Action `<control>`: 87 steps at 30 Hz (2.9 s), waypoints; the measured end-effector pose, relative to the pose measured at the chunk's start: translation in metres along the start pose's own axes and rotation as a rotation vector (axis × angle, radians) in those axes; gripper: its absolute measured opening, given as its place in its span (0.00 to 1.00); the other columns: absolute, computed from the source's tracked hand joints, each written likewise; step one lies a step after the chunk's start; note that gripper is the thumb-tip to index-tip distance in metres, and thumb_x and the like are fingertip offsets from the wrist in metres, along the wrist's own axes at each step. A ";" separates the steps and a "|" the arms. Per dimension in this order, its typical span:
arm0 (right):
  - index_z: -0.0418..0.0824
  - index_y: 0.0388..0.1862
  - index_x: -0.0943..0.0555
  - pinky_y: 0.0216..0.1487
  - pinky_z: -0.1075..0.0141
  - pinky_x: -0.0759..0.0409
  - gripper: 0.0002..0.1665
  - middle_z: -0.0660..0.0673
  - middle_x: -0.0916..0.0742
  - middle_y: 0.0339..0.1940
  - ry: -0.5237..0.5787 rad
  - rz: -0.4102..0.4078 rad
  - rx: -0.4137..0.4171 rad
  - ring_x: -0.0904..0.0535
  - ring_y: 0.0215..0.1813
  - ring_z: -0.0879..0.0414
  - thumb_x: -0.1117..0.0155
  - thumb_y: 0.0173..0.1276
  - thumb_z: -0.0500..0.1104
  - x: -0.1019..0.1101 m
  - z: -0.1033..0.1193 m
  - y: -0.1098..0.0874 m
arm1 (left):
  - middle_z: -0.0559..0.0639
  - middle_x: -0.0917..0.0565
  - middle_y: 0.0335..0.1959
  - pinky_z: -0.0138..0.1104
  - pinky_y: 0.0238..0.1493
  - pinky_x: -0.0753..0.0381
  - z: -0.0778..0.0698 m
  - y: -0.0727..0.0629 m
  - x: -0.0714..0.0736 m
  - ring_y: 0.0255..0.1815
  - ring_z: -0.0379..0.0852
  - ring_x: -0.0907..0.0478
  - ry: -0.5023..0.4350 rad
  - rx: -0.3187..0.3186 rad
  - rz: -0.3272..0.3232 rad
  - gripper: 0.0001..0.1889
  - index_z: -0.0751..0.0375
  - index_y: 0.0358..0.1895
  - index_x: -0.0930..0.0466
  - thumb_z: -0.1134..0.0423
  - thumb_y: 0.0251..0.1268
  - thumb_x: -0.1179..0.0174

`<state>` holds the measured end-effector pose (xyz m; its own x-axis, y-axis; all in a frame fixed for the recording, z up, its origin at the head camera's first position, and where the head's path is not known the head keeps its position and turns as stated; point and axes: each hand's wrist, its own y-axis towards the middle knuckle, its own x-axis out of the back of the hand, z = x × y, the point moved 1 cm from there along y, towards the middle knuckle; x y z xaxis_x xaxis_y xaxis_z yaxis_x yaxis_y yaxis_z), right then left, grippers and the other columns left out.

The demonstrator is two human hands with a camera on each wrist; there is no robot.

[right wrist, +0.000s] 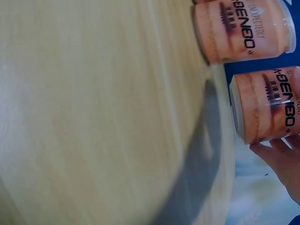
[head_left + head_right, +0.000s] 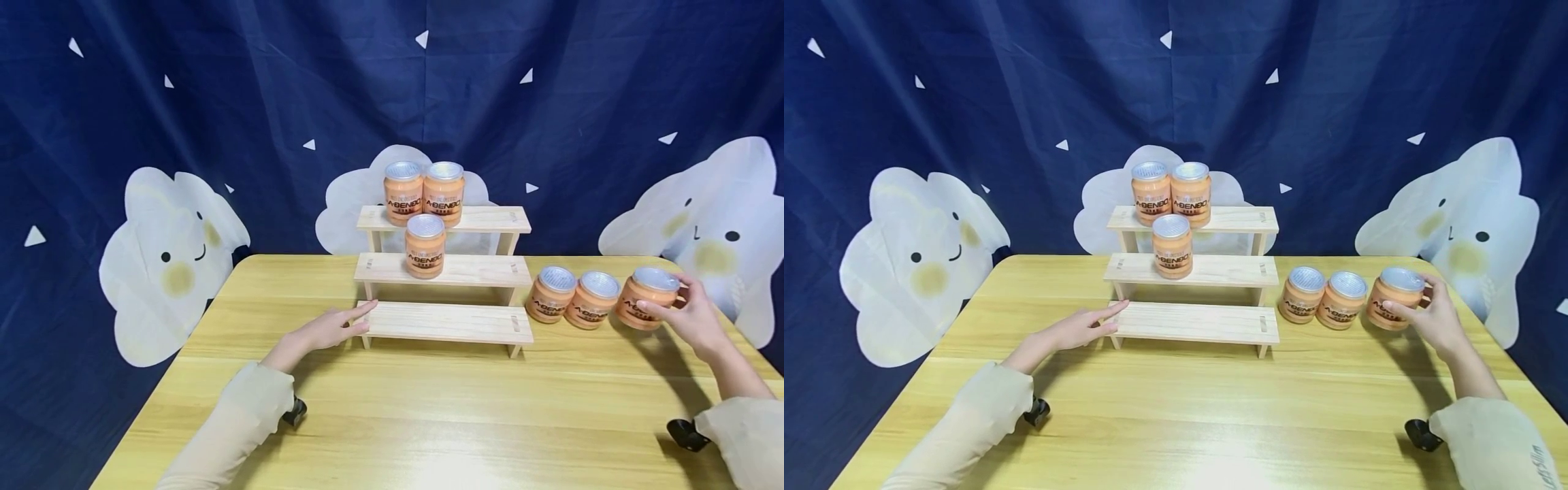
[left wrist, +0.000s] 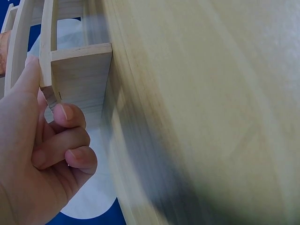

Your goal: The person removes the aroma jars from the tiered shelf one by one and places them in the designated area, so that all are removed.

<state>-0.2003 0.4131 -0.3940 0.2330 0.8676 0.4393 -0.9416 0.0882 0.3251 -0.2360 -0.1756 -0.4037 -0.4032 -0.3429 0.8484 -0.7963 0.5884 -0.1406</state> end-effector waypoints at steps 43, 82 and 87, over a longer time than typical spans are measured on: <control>0.49 0.63 0.56 0.38 0.82 0.30 0.41 0.58 0.36 0.47 -0.065 0.156 -0.086 0.34 0.41 0.79 0.39 0.63 0.38 -0.001 -0.061 0.008 | 0.44 0.37 0.11 0.34 0.31 0.30 -0.002 -0.002 0.000 0.11 0.39 0.37 -0.043 0.012 0.018 0.32 0.46 0.72 0.50 0.42 0.68 0.58; 0.49 0.62 0.37 0.47 0.82 0.33 0.35 0.60 0.26 0.50 0.259 0.114 0.231 0.30 0.52 0.69 0.44 0.60 0.24 -0.082 0.113 0.039 | 0.49 0.31 0.21 0.40 0.41 0.31 -0.001 -0.001 0.000 0.11 0.39 0.39 -0.024 0.014 0.019 0.31 0.45 0.72 0.51 0.43 0.69 0.58; 0.45 0.64 0.38 0.49 0.80 0.32 0.34 0.59 0.27 0.51 0.223 0.161 0.232 0.30 0.53 0.67 0.42 0.61 0.28 -0.113 0.127 0.046 | 0.45 0.35 0.16 0.39 0.40 0.31 0.000 -0.001 -0.002 0.12 0.38 0.38 -0.023 0.012 0.012 0.31 0.46 0.72 0.50 0.43 0.68 0.57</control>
<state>-0.2390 0.2571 -0.3217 0.0033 0.9491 0.3149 -0.8758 -0.1493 0.4590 -0.2348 -0.1751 -0.4050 -0.4226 -0.3524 0.8350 -0.7968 0.5835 -0.1570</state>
